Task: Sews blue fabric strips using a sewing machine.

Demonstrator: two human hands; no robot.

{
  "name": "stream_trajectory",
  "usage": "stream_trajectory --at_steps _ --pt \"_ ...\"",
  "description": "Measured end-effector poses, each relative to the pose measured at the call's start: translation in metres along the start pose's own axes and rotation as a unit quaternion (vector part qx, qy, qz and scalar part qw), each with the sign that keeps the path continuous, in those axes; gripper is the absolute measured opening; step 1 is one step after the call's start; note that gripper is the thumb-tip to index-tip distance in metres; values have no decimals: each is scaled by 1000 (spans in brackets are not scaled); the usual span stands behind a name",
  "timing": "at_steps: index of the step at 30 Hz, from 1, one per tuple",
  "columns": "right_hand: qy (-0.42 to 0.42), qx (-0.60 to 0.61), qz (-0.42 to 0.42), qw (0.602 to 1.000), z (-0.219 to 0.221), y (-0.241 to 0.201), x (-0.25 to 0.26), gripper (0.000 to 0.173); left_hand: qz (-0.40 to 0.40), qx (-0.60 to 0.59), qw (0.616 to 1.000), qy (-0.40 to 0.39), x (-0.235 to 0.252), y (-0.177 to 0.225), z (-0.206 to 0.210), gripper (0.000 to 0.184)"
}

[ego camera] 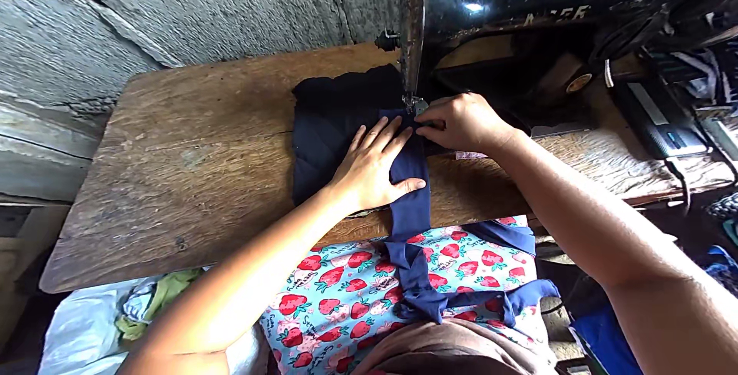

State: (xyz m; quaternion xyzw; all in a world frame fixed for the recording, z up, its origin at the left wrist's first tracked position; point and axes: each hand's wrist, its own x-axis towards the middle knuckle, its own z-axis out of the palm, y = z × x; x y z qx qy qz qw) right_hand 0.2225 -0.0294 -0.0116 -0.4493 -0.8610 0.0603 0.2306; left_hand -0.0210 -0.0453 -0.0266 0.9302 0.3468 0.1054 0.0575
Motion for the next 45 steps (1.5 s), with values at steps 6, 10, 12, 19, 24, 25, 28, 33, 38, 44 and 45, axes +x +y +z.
stream_trajectory --at_steps 6,10,12,19,24,25,28,33,38,44,45 --pt "4 1 5 1000 2 2 1 27 0 2 1000 1 3 -4 1 92" --pt "13 -3 23 1000 -3 5 1 23 0 0 1000 0 5 -7 0 92" --pt "13 -14 56 998 -8 8 0 22 0 -8 1000 -9 8 -8 -1 92" --pt "21 -18 151 988 -26 19 -2 23 -10 -11 1000 -16 13 -12 -3 88" --pt "30 -13 171 985 -28 20 -2 24 -3 -20 1000 -11 19 -19 -1 91" --pt "30 -11 174 984 -29 19 -3 24 -3 -22 1000 -9 20 -20 -1 92" --pt "26 -10 185 982 -31 20 -2 24 -6 -25 1000 -4 23 -22 -2 94" --pt "22 -11 203 979 -33 22 -2 24 -8 -24 1000 -7 28 -26 -2 94" --pt "17 -10 210 978 -33 21 -2 23 -12 -24 1000 0 32 -30 -2 93" --pt "11 -11 209 978 -33 21 -2 24 -27 -31 999 3 39 -35 -1 104" --pt "10 -11 208 978 -33 21 -2 24 -28 -27 999 -3 40 -36 -2 105"
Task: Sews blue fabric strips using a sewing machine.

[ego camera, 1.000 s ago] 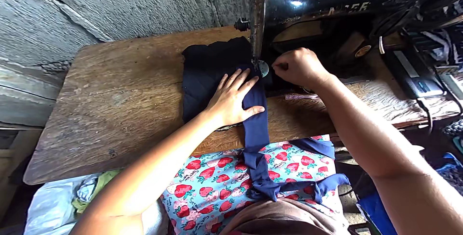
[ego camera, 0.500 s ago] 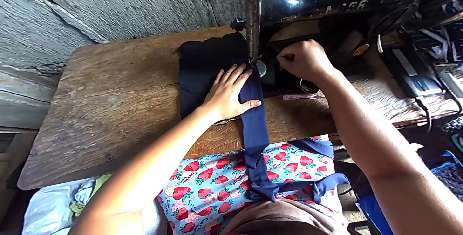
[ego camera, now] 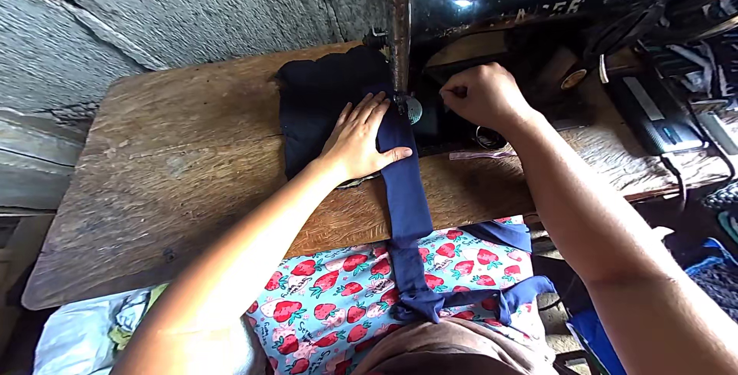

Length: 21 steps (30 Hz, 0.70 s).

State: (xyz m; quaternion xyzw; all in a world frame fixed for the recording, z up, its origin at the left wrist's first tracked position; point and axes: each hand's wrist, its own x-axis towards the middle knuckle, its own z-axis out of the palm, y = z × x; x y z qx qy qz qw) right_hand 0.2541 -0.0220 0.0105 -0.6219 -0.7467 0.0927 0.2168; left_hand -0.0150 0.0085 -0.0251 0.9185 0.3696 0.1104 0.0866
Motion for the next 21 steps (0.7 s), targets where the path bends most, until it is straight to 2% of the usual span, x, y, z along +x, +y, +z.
stream_trajectory --at_steps 7,12,19,21 --pt "-1 -1 -8 1000 -1 -1 0 23 6 10 1000 -17 10 -10 -3 105" --pt "4 -5 -18 1000 0 0 0 24 -17 6 999 -30 15 -10 -5 106" --pt "-3 -4 -12 1000 -1 -1 0 24 -20 8 999 -25 25 -18 -6 104" --pt "17 -9 -25 1000 -2 -2 -1 24 -10 -3 1000 -3 27 -20 -7 103"
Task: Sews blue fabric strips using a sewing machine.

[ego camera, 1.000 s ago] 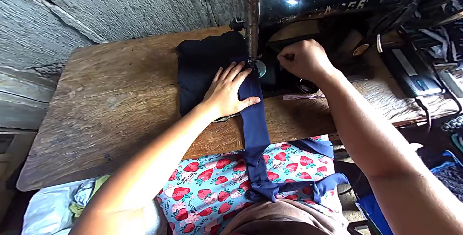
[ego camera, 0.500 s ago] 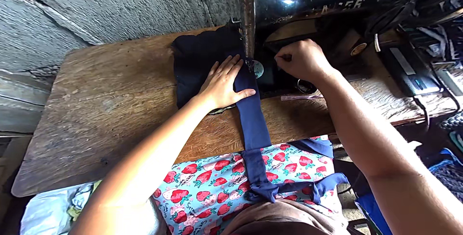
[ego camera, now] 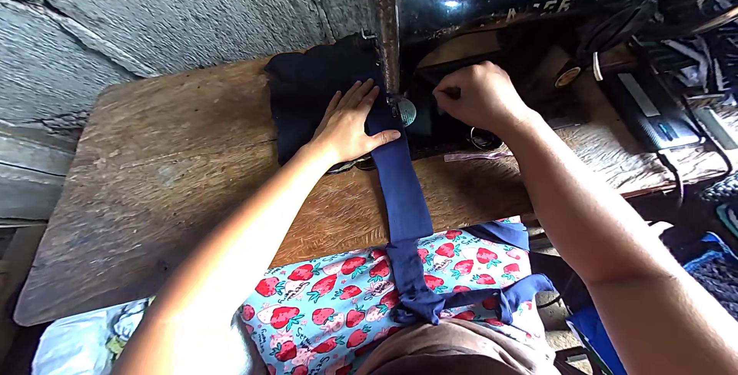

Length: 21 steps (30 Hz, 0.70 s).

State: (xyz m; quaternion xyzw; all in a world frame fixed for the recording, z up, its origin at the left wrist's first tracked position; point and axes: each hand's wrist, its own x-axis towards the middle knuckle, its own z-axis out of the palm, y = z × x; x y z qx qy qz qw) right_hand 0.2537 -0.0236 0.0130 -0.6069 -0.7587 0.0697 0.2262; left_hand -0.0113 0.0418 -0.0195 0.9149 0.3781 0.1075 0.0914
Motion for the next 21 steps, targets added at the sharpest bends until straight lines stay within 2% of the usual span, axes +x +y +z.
stream_trajectory --at_steps 1,2,4,5,6,8,10,12,14,18,20,21 --pt "32 -2 -20 999 -1 -1 -3 24 22 -7 999 40 -2 0 1 98" --pt "80 -3 -53 995 -5 -3 -7 25 66 -11 993 95 -4 0 2 85" --pt "161 17 -124 979 -18 -12 -18 28 174 -43 974 139 -13 4 -1 42" --pt "153 39 -141 977 -25 -20 -27 29 221 -55 965 129 -20 6 -1 24" --pt "111 56 -147 981 -29 -29 -40 28 255 -60 958 116 -26 7 1 20" --pt "2 52 -145 988 -20 -54 -70 30 290 -59 950 102 -37 6 4 29" --pt "-45 42 -148 987 7 -71 -100 41 284 -58 952 95 -44 6 5 40" --pt "-11 50 -167 985 38 -76 -120 30 279 -56 955 87 -46 5 3 48" --pt "66 54 -175 981 58 -77 -128 21 290 -60 952 79 -43 2 2 50" --pt "130 99 -158 974 59 -84 -125 22 286 -47 955 67 -42 3 0 55" --pt "162 118 -172 964 54 -91 -120 20 270 -31 959 79 -42 7 1 60" --pt "175 119 -181 960 52 -95 -117 20 259 -24 961 92 -42 10 2 57"
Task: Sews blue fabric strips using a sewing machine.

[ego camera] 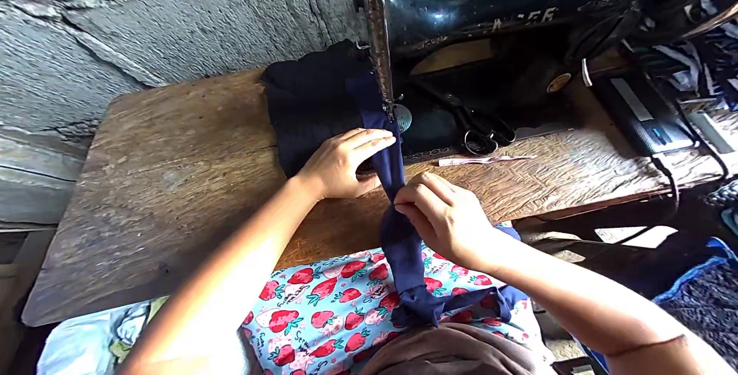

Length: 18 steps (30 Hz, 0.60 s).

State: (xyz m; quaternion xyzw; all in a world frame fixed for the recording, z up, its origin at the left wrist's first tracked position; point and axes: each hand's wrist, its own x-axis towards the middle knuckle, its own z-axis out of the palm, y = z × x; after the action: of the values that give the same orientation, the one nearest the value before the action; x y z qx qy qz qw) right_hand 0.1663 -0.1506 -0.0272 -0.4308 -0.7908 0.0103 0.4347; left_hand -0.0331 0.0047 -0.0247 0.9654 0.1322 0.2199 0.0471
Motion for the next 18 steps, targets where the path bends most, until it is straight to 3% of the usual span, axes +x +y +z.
stream_trajectory --at_steps 4,11,14,16,18 --pt "16 -24 -31 999 8 -3 9 18 -45 45 996 64 8 11 9 34" --pt "-22 -30 -53 998 14 -4 -8 21 -117 10 988 97 13 25 14 39" --pt "-25 -25 -41 999 6 0 -7 21 -173 -68 966 180 11 23 13 26" --pt "-59 -25 -13 998 -8 13 6 20 -208 -94 947 227 10 21 12 20" --pt "-145 -35 22 989 -24 34 30 21 -214 -101 943 233 9 20 13 20"
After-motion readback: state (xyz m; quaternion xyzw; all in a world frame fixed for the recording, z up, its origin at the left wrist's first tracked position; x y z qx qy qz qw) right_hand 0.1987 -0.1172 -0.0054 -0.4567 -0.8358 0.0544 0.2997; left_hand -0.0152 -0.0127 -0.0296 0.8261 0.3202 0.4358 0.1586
